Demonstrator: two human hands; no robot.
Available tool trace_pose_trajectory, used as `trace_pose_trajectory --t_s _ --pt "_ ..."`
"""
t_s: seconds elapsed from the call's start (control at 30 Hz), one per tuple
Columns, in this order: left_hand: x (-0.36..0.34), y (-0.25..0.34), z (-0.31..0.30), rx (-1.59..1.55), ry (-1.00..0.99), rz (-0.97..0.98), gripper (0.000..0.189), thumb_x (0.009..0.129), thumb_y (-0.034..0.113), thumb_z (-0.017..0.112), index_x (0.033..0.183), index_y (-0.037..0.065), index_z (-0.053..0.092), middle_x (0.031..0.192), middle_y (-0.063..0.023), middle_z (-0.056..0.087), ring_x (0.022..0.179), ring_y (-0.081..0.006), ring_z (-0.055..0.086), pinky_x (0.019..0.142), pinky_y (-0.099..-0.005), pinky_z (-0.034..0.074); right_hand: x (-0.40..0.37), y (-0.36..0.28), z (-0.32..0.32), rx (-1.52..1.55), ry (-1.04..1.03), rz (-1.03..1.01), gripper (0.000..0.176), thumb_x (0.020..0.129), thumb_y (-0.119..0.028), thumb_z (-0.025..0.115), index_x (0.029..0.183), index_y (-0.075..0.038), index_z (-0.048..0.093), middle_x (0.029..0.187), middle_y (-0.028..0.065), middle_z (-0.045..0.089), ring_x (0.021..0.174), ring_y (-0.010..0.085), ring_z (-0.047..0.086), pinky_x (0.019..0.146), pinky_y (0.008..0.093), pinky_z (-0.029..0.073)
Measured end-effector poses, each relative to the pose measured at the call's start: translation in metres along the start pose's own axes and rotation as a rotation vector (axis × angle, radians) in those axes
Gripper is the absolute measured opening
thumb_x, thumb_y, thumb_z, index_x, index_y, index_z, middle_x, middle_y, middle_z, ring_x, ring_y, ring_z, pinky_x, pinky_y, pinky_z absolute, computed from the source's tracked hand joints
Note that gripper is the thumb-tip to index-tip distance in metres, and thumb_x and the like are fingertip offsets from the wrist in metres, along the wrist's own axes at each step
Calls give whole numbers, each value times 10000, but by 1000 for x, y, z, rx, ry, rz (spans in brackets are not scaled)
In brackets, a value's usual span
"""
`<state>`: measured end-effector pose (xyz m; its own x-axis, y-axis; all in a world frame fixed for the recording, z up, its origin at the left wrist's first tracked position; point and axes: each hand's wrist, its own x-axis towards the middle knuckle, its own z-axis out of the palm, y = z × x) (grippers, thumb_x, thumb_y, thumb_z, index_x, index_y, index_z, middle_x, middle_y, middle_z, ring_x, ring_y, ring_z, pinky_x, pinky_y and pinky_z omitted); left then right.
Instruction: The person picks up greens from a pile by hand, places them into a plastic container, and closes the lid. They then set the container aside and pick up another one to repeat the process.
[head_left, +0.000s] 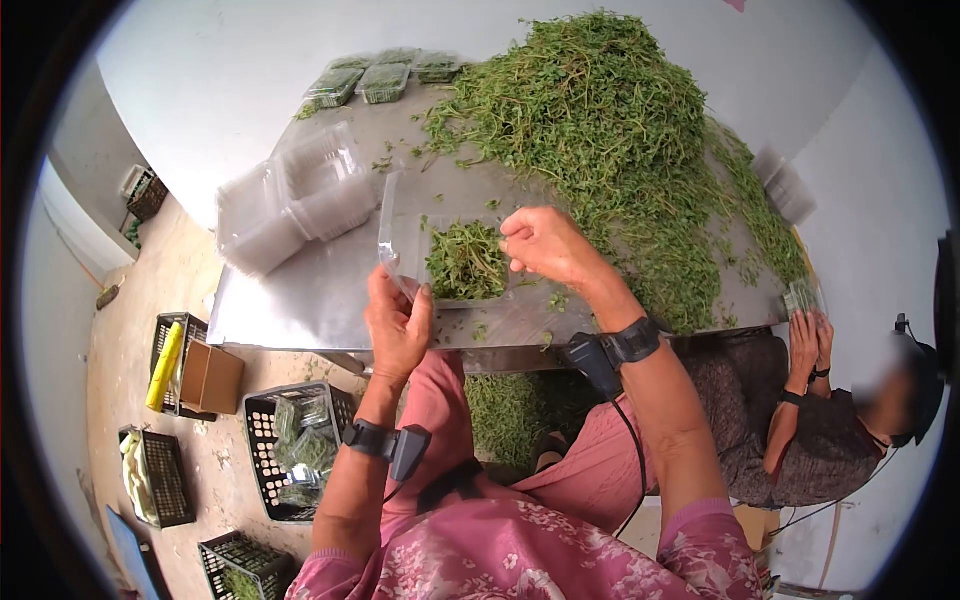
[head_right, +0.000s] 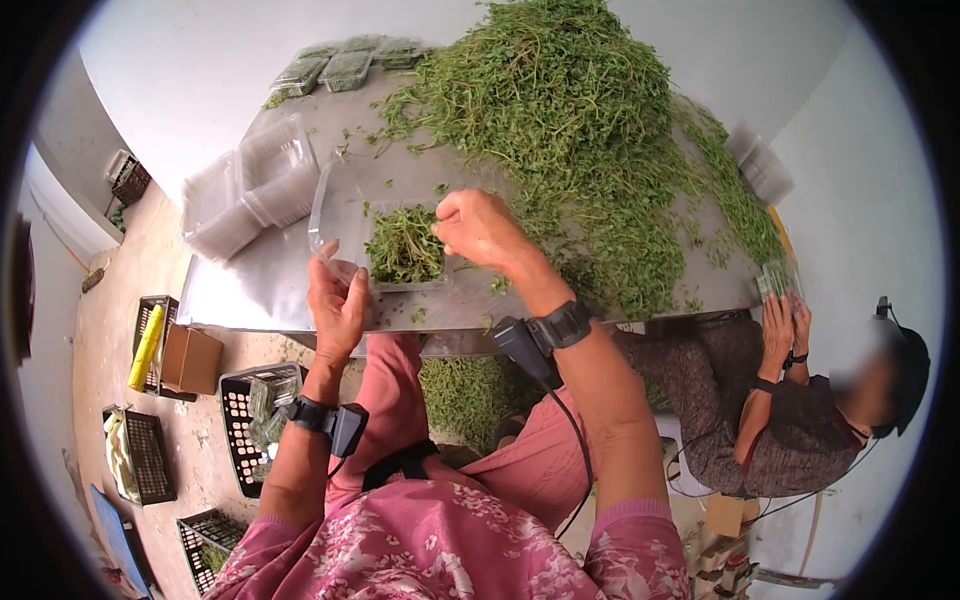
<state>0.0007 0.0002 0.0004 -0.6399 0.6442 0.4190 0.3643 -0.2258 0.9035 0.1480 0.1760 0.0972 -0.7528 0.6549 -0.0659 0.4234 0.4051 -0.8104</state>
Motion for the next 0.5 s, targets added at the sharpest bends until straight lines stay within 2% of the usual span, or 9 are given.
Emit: trace_pose_trajectory --t_s 0.17,0.27,0.4,0.5 --pt "1 1 2 -15 36 -6 390 894 94 638 1218 -4 446 740 -26 613 601 -57 543 545 -218 452 -5 -3 -1 -125 80 -171 242 828 -146 710 971 43 661 776 76 689 672 147 660 611 315 522" --pt "1 3 3 -12 43 -13 382 893 94 638 1210 -4 450 738 -26 612 601 -59 544 546 -219 454 -9 -14 10 -259 68 -159 207 817 -133 701 928 37 665 768 142 695 683 219 674 633 353 519" --pt "2 4 3 -11 43 -16 381 892 91 637 1210 -3 450 738 -29 610 600 -61 541 545 -221 454 -13 -21 30 -370 -103 -215 175 808 -109 662 900 40 658 787 207 672 701 319 663 654 399 500" --pt "2 4 2 -20 35 -9 382 890 87 636 1211 -1 448 738 -31 611 601 -62 540 544 -222 455 -10 -19 30 -314 -128 -269 156 807 -103 652 881 34 656 777 199 672 699 314 658 648 403 497"
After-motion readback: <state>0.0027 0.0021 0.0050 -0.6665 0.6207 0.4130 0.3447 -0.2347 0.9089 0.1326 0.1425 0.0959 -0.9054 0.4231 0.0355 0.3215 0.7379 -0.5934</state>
